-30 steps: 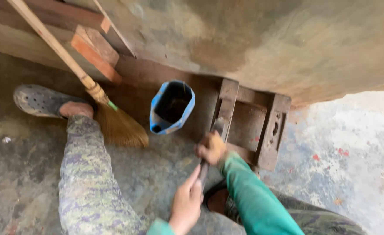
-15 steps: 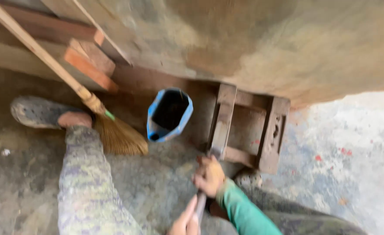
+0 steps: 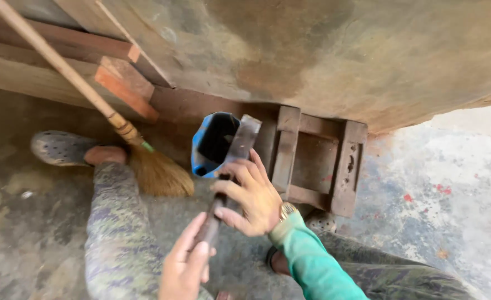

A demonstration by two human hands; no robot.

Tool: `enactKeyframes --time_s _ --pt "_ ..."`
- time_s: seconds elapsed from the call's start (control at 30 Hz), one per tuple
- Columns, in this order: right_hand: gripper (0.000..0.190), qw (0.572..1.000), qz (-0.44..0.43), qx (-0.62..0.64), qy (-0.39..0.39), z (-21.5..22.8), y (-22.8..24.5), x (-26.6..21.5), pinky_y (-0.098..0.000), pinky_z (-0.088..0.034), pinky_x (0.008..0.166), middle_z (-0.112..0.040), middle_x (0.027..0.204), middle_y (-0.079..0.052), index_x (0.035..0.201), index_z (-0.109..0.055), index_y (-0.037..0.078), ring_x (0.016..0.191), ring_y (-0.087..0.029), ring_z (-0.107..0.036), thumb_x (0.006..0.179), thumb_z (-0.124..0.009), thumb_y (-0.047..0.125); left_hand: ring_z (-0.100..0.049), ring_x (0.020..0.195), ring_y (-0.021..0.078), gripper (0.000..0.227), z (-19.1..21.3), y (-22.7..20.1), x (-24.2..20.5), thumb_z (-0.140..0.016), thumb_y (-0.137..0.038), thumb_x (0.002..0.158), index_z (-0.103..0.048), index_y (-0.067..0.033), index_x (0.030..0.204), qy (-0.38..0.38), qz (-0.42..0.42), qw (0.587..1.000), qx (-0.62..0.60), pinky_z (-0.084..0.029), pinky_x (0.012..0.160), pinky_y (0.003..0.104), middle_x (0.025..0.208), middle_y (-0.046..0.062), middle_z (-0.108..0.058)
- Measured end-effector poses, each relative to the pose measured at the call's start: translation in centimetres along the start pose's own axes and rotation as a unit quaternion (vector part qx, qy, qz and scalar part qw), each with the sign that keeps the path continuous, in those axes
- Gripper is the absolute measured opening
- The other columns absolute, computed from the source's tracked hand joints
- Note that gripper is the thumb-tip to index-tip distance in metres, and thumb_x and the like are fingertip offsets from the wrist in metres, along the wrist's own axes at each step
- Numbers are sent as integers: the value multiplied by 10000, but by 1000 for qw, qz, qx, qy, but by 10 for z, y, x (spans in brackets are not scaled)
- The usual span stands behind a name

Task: Sharpening a large knife or machete using a whetstone.

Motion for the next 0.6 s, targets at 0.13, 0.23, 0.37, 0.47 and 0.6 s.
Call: enactKeyframes --time_s 0.13,0.23,0.37,0.47,0.6 --pt "343 993 -25 -6 119 22 12 -26 -507 -426 970 -610 1182 -79 1120 -678 149 1062 -310 -595 817 -727 303 -624 801 218 566 53 -65 -13 -596 -154 866 -584 -89 1428 -60 -118 954 269 -491 655 317 1114 143 -749" --pt "253 957 -95 -119 248 59 -10 -62 -384 -541 719 -643 982 -22 1063 -686 178 838 -250 -626 861 -693 331 -696 935 280 496 57 -102 -16 -603 -227 889 -610 -124 1375 -55 -226 846 480 -533 759 377 1144 91 -717" --pt "372 930 -118 -287 195 146 -25 -81 -418 -588 852 -736 1006 -86 1171 -712 105 831 -242 -692 923 -698 382 -620 630 380 398 44 -121 24 -668 -268 895 -627 -234 1289 -72 -353 673 646 -485 545 477 885 83 -615" --pt "384 920 -214 -278 177 170 -37 -95 -350 -574 559 -747 1138 -170 1213 -752 40 599 -228 -662 996 -681 349 -614 634 355 301 15 -123 61 -651 -202 884 -672 -174 1183 -56 -393 585 707 -500 543 450 876 127 -593" --pt "390 836 -289 -401 238 163 -63 -117 -333 -604 678 -748 1016 -43 1243 -758 224 694 -186 -720 1014 -650 520 -577 713 263 341 -10 -95 109 -683 -203 799 -615 -157 1130 -94 -455 439 769 -448 588 388 900 67 -577"
Point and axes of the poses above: each hand's wrist, its own x-axis towards the middle knuckle, its own z-axis out of the back of the hand, y = z × x, the point moved 6 cm from there along x, towards the middle knuckle
